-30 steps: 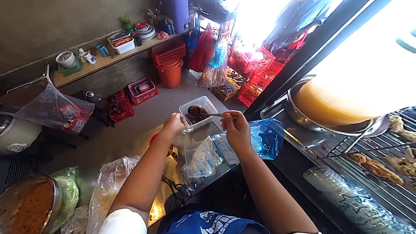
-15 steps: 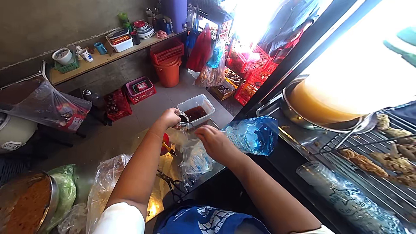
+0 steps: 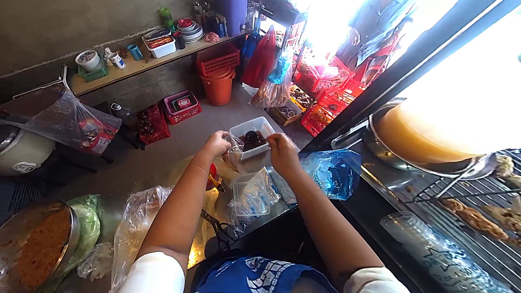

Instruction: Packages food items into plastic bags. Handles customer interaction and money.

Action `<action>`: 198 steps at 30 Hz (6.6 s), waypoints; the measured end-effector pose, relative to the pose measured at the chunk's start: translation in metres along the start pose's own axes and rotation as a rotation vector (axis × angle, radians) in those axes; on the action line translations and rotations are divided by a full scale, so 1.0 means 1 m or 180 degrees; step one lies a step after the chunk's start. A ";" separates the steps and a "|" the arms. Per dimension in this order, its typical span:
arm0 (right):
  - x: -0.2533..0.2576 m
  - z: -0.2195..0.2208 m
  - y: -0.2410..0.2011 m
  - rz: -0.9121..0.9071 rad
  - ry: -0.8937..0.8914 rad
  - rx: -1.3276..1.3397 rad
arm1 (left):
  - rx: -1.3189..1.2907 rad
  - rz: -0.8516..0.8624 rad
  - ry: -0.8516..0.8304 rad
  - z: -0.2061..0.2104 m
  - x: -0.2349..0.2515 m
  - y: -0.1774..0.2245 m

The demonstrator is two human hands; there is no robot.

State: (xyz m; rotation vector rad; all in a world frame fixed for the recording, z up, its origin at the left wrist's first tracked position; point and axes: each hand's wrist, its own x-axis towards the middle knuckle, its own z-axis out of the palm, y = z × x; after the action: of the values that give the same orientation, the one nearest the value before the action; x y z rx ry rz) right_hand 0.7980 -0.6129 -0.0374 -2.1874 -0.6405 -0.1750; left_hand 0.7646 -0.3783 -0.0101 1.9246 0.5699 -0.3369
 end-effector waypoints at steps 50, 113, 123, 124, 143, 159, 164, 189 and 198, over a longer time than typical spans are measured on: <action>-0.054 -0.036 -0.065 -0.1121 0.0006 -0.0138 | -0.0366 0.0030 -0.0174 0.006 0.002 0.000; 0.013 -0.001 -0.180 -0.0453 -0.1748 0.2972 | -0.1417 0.1665 -0.1482 -0.058 -0.141 -0.062; 0.006 -0.005 -0.187 -0.0299 -0.1378 0.3072 | -0.1131 0.1528 -0.1314 -0.043 -0.147 -0.079; 0.005 -0.006 -0.187 -0.0308 -0.1375 0.3075 | -0.1125 0.1503 -0.1196 -0.041 -0.148 -0.080; -0.005 -0.016 -0.184 -0.0401 -0.1362 0.3117 | -0.1150 0.1479 -0.0484 -0.026 -0.159 -0.068; -0.039 -0.009 -0.151 0.0350 -0.0620 0.2413 | 0.0423 0.1653 -0.0327 -0.057 -0.148 -0.015; -0.062 0.013 -0.124 0.1129 0.0012 0.3244 | 0.1782 0.1530 0.0581 -0.051 -0.137 0.005; -0.078 -0.022 -0.098 -0.0510 -0.0893 0.1872 | -0.1256 0.0841 -0.0319 0.001 -0.157 -0.024; -0.109 0.002 -0.073 -0.0781 -0.0538 0.0658 | -0.1136 0.0887 -0.0072 0.041 -0.143 -0.059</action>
State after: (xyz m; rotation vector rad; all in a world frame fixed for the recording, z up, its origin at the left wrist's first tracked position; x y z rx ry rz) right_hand 0.6669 -0.6150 -0.0247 -1.9341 -0.9787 -0.0486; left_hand 0.6136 -0.4294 -0.0042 1.6242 0.3148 -0.0707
